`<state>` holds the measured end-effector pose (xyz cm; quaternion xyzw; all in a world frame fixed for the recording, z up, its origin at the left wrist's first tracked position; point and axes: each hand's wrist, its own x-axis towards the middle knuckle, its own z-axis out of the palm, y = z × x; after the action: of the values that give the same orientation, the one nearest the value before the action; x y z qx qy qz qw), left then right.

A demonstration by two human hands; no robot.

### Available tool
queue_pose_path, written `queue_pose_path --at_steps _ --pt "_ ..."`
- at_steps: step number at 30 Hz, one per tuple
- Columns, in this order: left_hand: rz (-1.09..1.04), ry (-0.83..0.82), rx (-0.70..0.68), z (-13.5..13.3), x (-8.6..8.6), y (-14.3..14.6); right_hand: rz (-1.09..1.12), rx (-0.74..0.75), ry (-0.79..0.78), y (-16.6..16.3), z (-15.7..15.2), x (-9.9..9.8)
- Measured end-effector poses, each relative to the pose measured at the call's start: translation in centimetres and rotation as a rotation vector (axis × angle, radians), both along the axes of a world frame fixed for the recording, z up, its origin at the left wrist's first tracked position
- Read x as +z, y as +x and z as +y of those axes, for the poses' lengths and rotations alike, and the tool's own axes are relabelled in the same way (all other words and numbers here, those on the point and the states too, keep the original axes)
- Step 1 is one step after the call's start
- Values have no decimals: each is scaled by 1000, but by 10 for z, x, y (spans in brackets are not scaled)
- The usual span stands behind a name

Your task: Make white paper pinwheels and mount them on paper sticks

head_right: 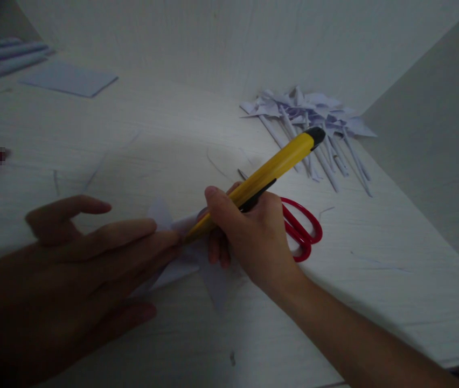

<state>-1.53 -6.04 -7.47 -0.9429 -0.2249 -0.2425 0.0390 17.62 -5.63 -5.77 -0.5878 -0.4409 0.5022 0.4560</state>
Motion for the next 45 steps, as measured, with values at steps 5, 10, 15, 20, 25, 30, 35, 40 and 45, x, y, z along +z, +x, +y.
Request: queue_pose_path --at_steps 5,10,15,20,25,30,35,40,45 --pt "-25 1 34 0 2 4 -1 -9 -7 0 0 1" --pt "-6 -7 18 1 3 5 -10 -20 2 -1 0 2" --pt "2 -25 4 2 6 3 16 -1 21 -1 0 1" --pt "21 -32 5 0 3 0 131 -18 53 1 0 1" --pt "30 -46 3 -2 1 0 114 20 42 2 1 0" --pt "1 -104 43 -1 8 3 56 44 46 2 1 0" --pt "40 -97 16 0 8 4 71 67 45 1 1 1" --pt "5 -109 42 -2 7 4 85 93 65 2 1 1" --pt "6 -105 33 -2 8 4 71 98 75 2 1 1"
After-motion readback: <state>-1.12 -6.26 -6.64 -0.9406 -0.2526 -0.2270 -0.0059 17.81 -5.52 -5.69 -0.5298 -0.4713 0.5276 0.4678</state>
